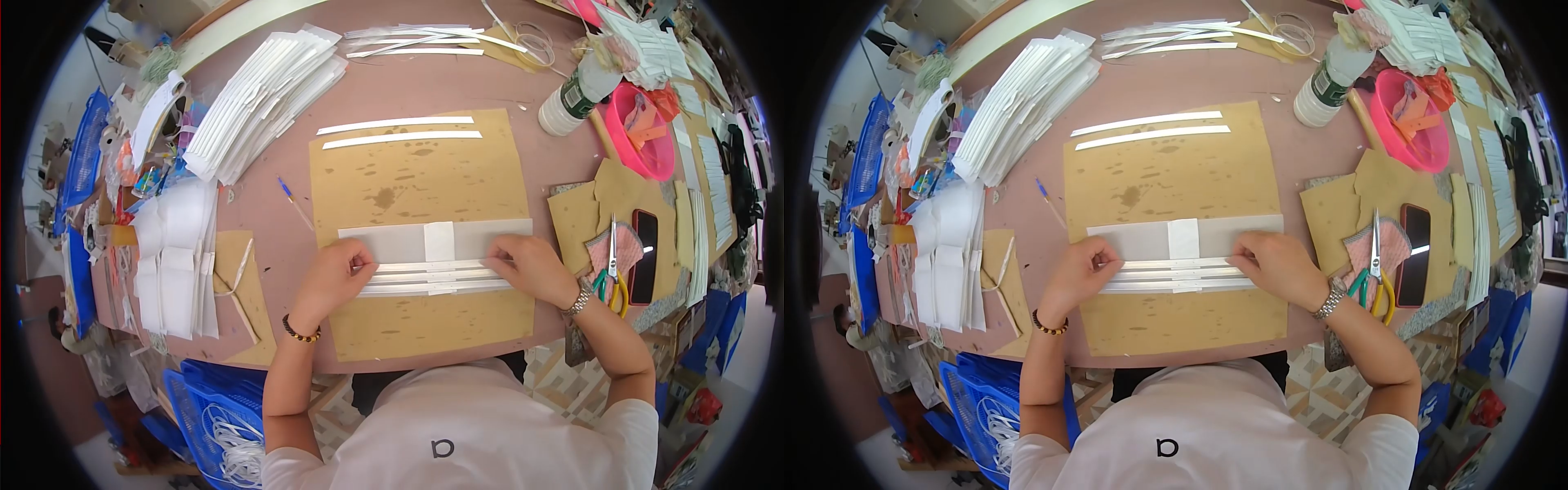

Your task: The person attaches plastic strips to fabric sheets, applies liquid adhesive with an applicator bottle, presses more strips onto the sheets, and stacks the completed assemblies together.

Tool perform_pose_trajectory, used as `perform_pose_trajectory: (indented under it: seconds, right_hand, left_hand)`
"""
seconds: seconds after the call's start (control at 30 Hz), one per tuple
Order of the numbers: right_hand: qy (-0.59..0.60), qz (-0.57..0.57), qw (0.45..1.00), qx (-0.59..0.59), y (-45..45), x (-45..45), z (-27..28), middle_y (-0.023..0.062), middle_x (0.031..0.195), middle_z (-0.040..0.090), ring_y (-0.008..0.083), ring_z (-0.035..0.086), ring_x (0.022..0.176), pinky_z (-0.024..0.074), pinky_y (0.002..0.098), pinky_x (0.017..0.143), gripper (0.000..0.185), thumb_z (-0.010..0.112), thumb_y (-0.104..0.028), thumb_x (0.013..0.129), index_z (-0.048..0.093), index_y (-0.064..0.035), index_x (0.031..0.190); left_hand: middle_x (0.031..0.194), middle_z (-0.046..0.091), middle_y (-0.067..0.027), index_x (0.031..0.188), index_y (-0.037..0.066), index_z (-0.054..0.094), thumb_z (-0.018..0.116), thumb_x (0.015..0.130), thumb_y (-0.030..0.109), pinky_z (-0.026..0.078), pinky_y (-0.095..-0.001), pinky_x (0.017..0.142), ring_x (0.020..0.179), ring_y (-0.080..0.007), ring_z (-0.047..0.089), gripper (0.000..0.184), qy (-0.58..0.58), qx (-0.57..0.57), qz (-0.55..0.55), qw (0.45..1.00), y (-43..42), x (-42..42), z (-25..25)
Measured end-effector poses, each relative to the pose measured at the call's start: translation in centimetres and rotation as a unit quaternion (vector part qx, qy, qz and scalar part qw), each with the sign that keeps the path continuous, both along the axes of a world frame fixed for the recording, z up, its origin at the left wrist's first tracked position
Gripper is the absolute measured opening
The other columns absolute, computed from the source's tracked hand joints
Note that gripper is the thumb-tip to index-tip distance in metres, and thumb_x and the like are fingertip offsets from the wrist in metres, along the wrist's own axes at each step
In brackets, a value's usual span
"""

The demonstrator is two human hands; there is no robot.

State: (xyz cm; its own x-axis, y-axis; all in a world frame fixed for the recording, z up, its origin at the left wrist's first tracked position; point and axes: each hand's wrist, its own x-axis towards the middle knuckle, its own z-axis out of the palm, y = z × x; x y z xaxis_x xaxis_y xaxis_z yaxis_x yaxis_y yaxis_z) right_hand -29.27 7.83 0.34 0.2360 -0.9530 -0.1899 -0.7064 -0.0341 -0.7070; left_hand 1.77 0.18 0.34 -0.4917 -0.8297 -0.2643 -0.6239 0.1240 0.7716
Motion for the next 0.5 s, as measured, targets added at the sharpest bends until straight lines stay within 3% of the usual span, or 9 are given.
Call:
perform_pose_trajectory:
  seconds: [0.03,0.2,0.27,0.3,0.37,0.43,0.5]
  right_hand:
    - [-0.002,-0.002,1.000,-0.002,0.0,0.0,0.0,0.0115,0.072,0.063,0.0302,0.062,0.067,0.0473,0.0397,0.060,0.016,0.065,-0.019,0.084,0.058,-0.0045,0.080]
    - [0.000,-0.005,1.000,-0.006,0.1,0.2,0.0,0.0120,0.069,0.062,0.0314,0.061,0.065,0.0474,0.0402,0.060,0.016,0.065,-0.019,0.083,0.058,-0.0045,0.080]
    - [0.072,0.009,0.997,-0.009,0.1,0.6,0.3,0.0136,0.075,0.062,0.0303,0.062,0.067,0.0486,0.0397,0.061,0.016,0.066,-0.016,0.083,0.057,-0.0024,0.081]
    - [0.073,0.009,0.997,-0.012,0.3,0.7,0.6,0.0136,0.075,0.062,0.0303,0.062,0.067,0.0486,0.0397,0.061,0.016,0.066,-0.016,0.083,0.057,-0.0024,0.081]
    - [0.206,0.024,0.974,-0.097,0.3,0.9,1.5,0.0141,0.087,0.061,0.0314,0.061,0.078,0.0484,0.0403,0.067,0.016,0.066,-0.015,0.080,0.056,-0.0026,0.081]
    - [0.213,0.031,0.965,-0.147,-1.2,0.1,1.6,0.0140,0.091,0.060,0.0319,0.059,0.084,0.0482,0.0406,0.070,0.016,0.065,-0.014,0.079,0.056,-0.0024,0.084]
    - [0.218,0.039,0.955,-0.196,-3.6,-0.5,1.4,0.0140,0.096,0.058,0.0325,0.057,0.091,0.0481,0.0408,0.074,0.016,0.065,-0.013,0.077,0.056,-0.0022,0.086]
  left_hand:
    - [0.068,0.057,-0.0087,0.076,0.000,0.058,0.067,0.078,0.007,0.044,-0.0300,0.056,0.060,-0.0180,0.054,0.011,0.002,-0.003,-0.001,1.000,0.0,0.0,-0.1]
    - [0.069,0.056,-0.0102,0.076,0.000,0.058,0.067,0.078,0.007,0.044,-0.0328,0.058,0.063,-0.0224,0.054,0.012,-0.008,-0.012,-0.002,1.000,0.1,-0.3,0.2]
    - [0.070,0.056,-0.0110,0.078,-0.001,0.057,0.067,0.078,0.007,0.045,-0.0343,0.060,0.066,-0.0249,0.055,0.012,-0.012,-0.015,-0.009,1.000,0.3,-0.4,0.3]
    - [0.076,0.058,-0.0124,0.081,-0.001,0.057,0.067,0.077,0.008,0.046,-0.0360,0.063,0.072,-0.0277,0.056,0.014,-0.053,-0.050,-0.017,0.997,0.5,-0.5,0.6]
    - [0.082,0.059,-0.0137,0.085,-0.001,0.057,0.067,0.077,0.008,0.046,-0.0378,0.066,0.078,-0.0306,0.057,0.016,-0.093,-0.090,-0.024,0.991,0.5,-0.8,1.5]
    - [0.095,0.057,-0.0150,0.094,-0.002,0.055,0.066,0.077,0.006,0.047,-0.0401,0.072,0.090,-0.0342,0.055,0.022,-0.200,-0.242,0.035,0.949,0.4,-1.0,2.4]
    - [0.097,0.056,-0.0149,0.096,-0.001,0.055,0.064,0.077,0.005,0.046,-0.0407,0.073,0.091,-0.0340,0.055,0.022,-0.167,-0.296,0.017,0.940,-2.0,-1.3,2.3]
